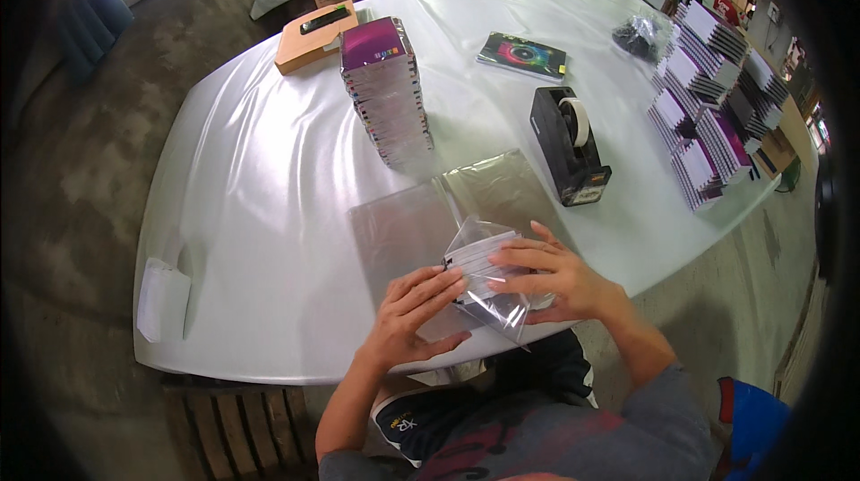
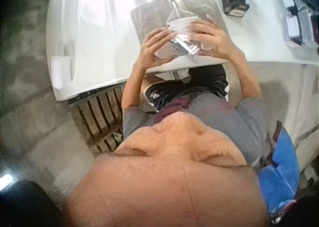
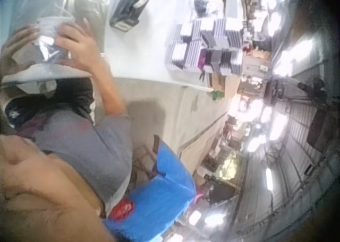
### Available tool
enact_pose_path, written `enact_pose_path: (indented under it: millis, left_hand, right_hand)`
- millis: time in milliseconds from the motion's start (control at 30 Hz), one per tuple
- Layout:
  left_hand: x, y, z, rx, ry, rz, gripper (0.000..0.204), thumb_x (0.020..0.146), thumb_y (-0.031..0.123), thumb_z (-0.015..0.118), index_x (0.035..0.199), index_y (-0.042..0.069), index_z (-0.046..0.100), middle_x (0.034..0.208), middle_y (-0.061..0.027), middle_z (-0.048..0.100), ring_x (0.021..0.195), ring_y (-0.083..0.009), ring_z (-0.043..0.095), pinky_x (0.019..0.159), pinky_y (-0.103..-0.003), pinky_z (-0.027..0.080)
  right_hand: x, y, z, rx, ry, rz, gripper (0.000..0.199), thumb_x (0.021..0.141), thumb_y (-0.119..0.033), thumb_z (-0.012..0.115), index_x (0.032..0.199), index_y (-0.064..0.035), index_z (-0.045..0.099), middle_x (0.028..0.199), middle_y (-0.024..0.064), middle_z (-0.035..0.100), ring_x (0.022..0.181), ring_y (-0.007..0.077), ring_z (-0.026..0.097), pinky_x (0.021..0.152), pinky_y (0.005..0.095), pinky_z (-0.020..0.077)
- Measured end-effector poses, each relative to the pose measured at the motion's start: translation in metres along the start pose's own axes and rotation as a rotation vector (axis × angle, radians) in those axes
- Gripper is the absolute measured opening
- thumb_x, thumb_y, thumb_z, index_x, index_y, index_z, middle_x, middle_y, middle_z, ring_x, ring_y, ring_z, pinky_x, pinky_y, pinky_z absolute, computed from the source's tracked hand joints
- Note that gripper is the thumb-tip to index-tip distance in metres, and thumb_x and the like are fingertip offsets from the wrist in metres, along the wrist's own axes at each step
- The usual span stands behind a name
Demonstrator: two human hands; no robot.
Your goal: The person places spiral-bound notebooks into clear plastic sleeves and seals them with a tape dispenser. They repeat this process for several notebooks, stacking the finished packages on the table.
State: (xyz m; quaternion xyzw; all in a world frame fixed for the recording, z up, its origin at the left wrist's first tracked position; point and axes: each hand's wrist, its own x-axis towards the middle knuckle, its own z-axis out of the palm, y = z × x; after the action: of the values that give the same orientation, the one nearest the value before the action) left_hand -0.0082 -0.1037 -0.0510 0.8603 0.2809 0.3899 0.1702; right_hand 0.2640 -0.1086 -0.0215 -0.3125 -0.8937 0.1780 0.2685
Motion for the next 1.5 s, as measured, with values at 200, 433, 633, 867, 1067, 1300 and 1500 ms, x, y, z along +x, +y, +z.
enact_pose_path:
  millis: [200,433,633,867,1067,1300,1500]
  left_hand:
    - [0.031,0.026,-0.015,0.305,-0.212,0.034,0.068,0.058,0.016,0.072,0.124,0.025,0.060,0.132,0.0090,0.053,0.115,-0.0179,0.050,0.089,-0.036,0.033]
    - [0.042,0.040,-0.016,0.347,-0.353,0.050,0.066,0.062,0.013,0.067,0.128,0.013,0.055,0.135,0.0001,0.051,0.116,-0.0138,0.052,0.085,-0.035,0.037]
    - [0.047,0.043,-0.020,0.314,-0.406,0.074,0.069,0.061,0.013,0.067,0.129,0.011,0.053,0.137,-0.0033,0.049,0.122,-0.0161,0.049,0.093,-0.035,0.038]
    - [0.048,0.039,-0.022,0.315,-0.435,0.026,0.073,0.059,0.015,0.070,0.129,0.016,0.052,0.139,-0.0018,0.046,0.126,-0.0184,0.046,0.097,-0.039,0.036]
    - [0.057,0.027,-0.022,0.274,-0.495,0.013,0.072,0.060,0.021,0.074,0.129,0.030,0.052,0.143,0.0000,0.042,0.136,-0.0211,0.034,0.107,-0.051,0.019]
    - [0.049,0.024,-0.021,0.415,-0.532,-0.017,0.081,0.059,0.030,0.077,0.131,0.048,0.046,0.147,0.0059,0.037,0.141,-0.0283,0.022,0.108,-0.061,-0.009]
    - [0.049,0.025,-0.021,0.466,-0.494,-0.007,0.078,0.059,0.031,0.078,0.128,0.049,0.049,0.145,0.0073,0.040,0.142,-0.0308,0.016,0.107,-0.063,-0.013]
  right_hand:
    - [0.006,-0.004,-0.010,0.001,-0.174,0.013,0.055,0.063,-0.023,0.083,0.114,-0.0247,0.064,0.144,0.0050,0.041,0.134,0.0244,0.037,0.112,0.0529,0.0132]
    - [0.020,0.020,-0.033,0.781,0.086,0.133,0.043,0.072,-0.011,0.076,0.113,-0.0136,0.065,0.140,0.0148,0.044,0.129,0.0218,0.043,0.106,0.0417,0.0313]
    - [0.075,0.029,-0.019,0.735,-0.068,0.424,0.017,0.073,-0.003,0.070,0.090,-0.0029,0.071,0.094,0.0097,0.069,0.086,0.0119,0.063,0.079,0.0245,0.0490]
    - [0.077,0.035,-0.049,0.596,0.651,0.361,0.014,0.079,-0.005,0.067,0.092,-0.0026,0.071,0.080,0.0035,0.070,0.069,0.0080,0.061,0.064,0.0234,0.0482]
    - [-0.050,0.121,-0.076,-0.099,0.657,0.907,0.033,0.085,-0.033,0.066,0.103,-0.0050,0.064,0.096,0.0057,0.066,0.076,0.0134,0.056,0.071,0.0308,0.0462]
    - [-0.029,0.125,-0.066,0.560,0.470,1.223,0.030,0.086,-0.041,0.064,0.097,-0.0134,0.067,0.100,0.0012,0.063,0.092,0.0141,0.054,0.078,0.0350,0.0404]
    - [-0.034,0.119,-0.045,0.989,0.807,1.046,0.024,0.084,-0.035,0.068,0.095,-0.0136,0.067,0.095,-0.0009,0.061,0.097,0.0161,0.054,0.076,0.0445,0.0412]
